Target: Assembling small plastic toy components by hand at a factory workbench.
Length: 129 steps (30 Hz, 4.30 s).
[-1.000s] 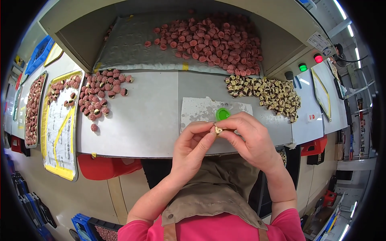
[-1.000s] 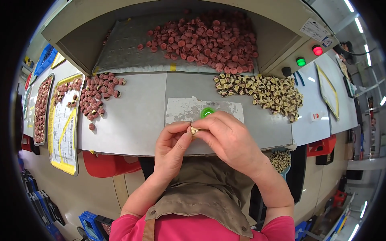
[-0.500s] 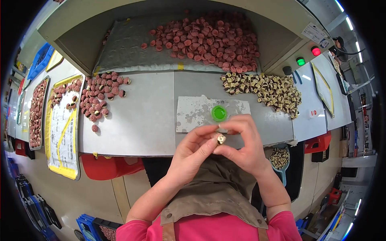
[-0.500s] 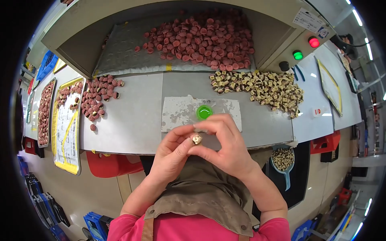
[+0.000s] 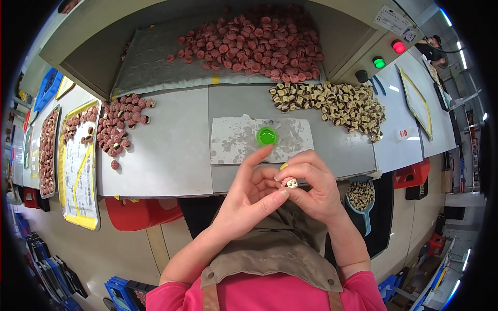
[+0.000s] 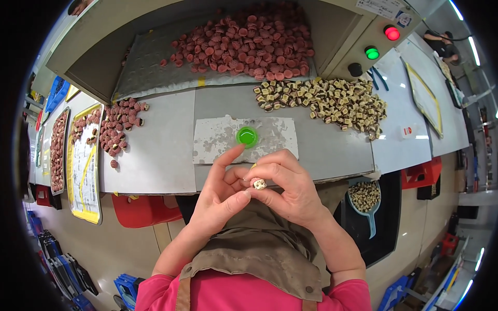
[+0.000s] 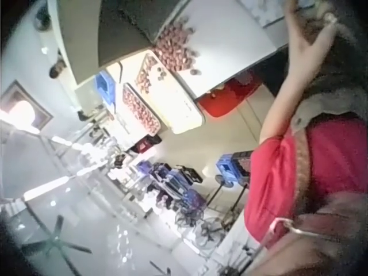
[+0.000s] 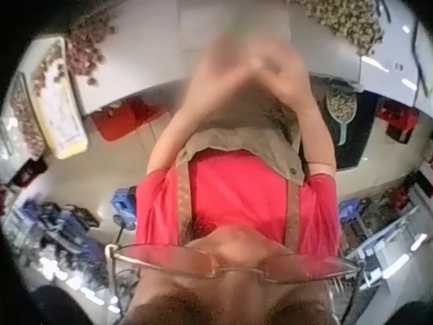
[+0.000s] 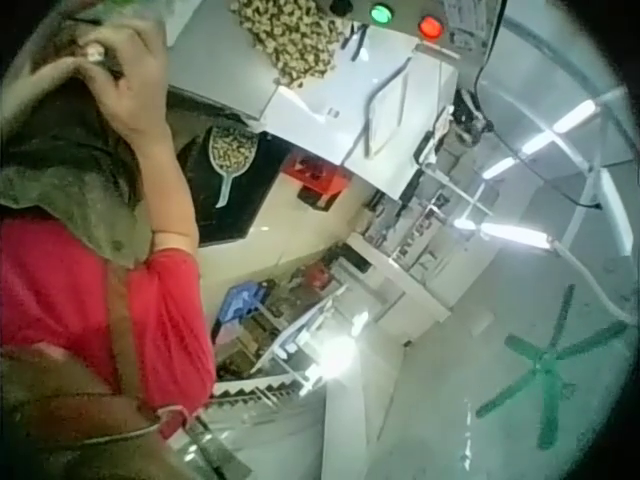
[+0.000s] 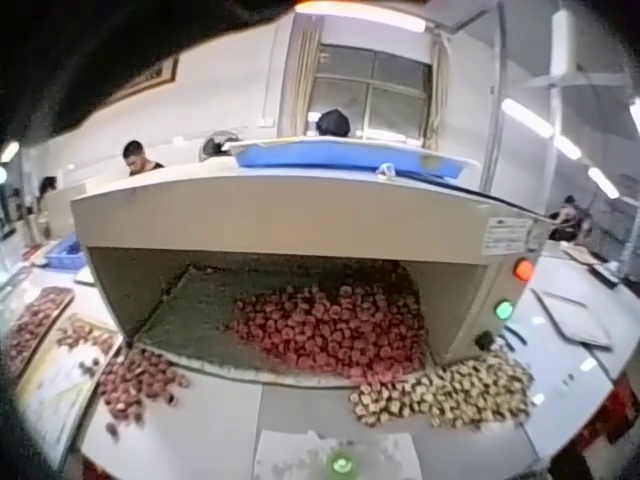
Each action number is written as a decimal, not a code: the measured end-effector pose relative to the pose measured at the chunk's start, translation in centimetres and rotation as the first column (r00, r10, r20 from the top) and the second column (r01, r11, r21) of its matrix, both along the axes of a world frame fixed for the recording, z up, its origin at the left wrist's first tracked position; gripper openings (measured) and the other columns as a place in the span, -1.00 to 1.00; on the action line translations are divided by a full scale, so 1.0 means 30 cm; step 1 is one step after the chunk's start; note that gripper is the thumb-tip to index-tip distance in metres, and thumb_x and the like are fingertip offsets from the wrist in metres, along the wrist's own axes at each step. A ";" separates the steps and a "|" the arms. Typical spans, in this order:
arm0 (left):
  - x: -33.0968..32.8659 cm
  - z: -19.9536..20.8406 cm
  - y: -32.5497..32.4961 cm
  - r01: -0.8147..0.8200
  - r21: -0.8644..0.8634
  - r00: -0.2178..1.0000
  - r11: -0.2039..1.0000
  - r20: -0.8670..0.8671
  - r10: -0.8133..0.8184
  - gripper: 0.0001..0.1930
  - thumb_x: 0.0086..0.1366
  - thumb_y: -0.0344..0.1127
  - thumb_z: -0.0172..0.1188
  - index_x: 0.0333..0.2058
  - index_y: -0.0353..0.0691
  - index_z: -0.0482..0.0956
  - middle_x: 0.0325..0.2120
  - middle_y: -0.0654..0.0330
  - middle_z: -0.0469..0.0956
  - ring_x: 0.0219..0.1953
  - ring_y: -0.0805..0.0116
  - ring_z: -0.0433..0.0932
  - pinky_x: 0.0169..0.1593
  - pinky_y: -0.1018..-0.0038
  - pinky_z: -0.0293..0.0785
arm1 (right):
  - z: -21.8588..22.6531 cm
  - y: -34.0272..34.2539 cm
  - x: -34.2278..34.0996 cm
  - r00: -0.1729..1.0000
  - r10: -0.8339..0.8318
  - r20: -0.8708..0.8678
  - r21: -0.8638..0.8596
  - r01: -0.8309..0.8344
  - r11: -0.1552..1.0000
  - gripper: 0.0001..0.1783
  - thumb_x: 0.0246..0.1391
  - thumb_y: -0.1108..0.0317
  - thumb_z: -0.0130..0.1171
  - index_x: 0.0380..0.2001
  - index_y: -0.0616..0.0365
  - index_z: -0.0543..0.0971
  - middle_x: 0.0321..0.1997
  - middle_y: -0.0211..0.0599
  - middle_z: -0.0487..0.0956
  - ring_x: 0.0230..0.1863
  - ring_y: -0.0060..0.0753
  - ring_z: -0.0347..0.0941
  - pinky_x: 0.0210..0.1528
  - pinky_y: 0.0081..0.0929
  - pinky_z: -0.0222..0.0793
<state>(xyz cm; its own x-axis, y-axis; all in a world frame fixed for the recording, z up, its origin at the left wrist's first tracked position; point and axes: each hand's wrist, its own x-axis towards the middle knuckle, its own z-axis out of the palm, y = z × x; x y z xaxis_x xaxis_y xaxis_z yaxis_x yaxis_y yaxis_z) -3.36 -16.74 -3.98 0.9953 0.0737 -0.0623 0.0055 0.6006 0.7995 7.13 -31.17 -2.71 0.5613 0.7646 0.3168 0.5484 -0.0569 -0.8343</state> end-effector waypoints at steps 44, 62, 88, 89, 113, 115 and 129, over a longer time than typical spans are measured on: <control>-0.173 0.064 -0.083 0.128 -0.146 0.975 0.981 -0.163 -0.151 -0.44 0.31 -0.18 0.09 0.21 -0.22 0.14 -0.09 0.21 0.41 -0.08 0.47 0.44 -0.01 0.47 0.40 | 0.119 -0.088 -0.193 0.893 0.147 0.425 -0.183 -0.075 0.980 -0.57 -0.16 0.31 0.34 -0.13 0.05 0.53 -0.19 -0.40 0.47 -0.15 -0.32 0.39 -0.06 -0.36 0.23; -0.354 0.110 -0.297 -0.010 -0.265 0.985 0.964 -0.169 -0.037 -0.53 0.38 -0.17 0.00 0.21 -0.09 0.16 -0.14 0.29 0.44 -0.10 0.55 0.44 -0.02 0.50 0.43 | 0.098 -0.276 -0.362 0.983 0.167 -0.079 0.054 -0.163 0.985 -0.66 -0.02 0.48 0.07 -0.10 0.21 0.44 -0.14 -0.20 0.45 -0.10 -0.30 0.39 -0.01 -0.44 0.28; -0.086 0.047 -0.274 -0.263 0.006 0.931 0.965 -0.260 0.255 -0.67 0.37 -0.37 0.00 0.08 -0.29 0.34 -0.08 0.20 0.47 -0.02 0.45 0.45 0.09 0.42 0.42 | -0.061 -0.223 -0.074 0.990 -0.118 -0.077 0.191 0.131 0.973 -0.73 -0.06 0.55 0.19 -0.22 0.18 0.47 -0.20 -0.26 0.45 -0.15 -0.36 0.39 -0.09 -0.48 0.30; -0.071 0.043 -0.270 -0.272 0.041 0.933 0.961 -0.235 0.274 -0.68 0.36 -0.39 0.00 0.07 -0.31 0.35 -0.07 0.19 0.47 -0.02 0.46 0.45 0.09 0.46 0.41 | -0.057 -0.217 -0.058 0.992 -0.100 -0.079 0.177 0.112 0.978 -0.75 -0.07 0.55 0.21 -0.25 0.17 0.48 -0.22 -0.27 0.46 -0.18 -0.36 0.40 -0.12 -0.49 0.31; -0.059 0.005 -0.163 -0.270 0.342 0.960 0.900 0.019 0.280 -0.77 0.28 -0.54 0.08 -0.07 -0.34 0.44 -0.13 0.17 0.50 -0.09 0.54 0.48 -0.02 0.63 0.42 | 0.008 -0.131 -0.073 0.982 -0.176 0.074 0.082 0.170 0.982 -0.80 -0.12 0.60 0.25 -0.37 0.15 0.51 -0.35 -0.29 0.45 -0.31 -0.33 0.41 -0.28 -0.51 0.36; -0.086 0.006 -0.147 -0.332 0.351 0.938 0.875 0.024 0.346 -0.78 0.27 -0.53 0.10 -0.09 -0.34 0.46 -0.14 0.18 0.50 -0.09 0.52 0.48 -0.02 0.62 0.42 | 0.007 -0.095 -0.090 0.990 -0.133 0.050 0.089 0.128 0.988 -0.80 -0.13 0.62 0.23 -0.39 0.16 0.50 -0.35 -0.29 0.45 -0.31 -0.31 0.41 -0.26 -0.50 0.35; -0.487 0.031 0.916 -0.123 0.911 0.478 -0.393 0.402 0.781 -0.85 0.12 -0.49 0.09 -0.29 -0.29 0.51 -0.33 0.08 0.48 -0.26 0.19 0.51 -0.18 0.33 0.41 | -0.064 -0.219 0.185 0.903 -0.390 0.182 -0.160 0.418 0.894 -0.86 0.15 0.48 0.02 -0.21 0.26 0.42 -0.27 -0.30 0.41 -0.27 -0.45 0.33 -0.13 -0.58 0.26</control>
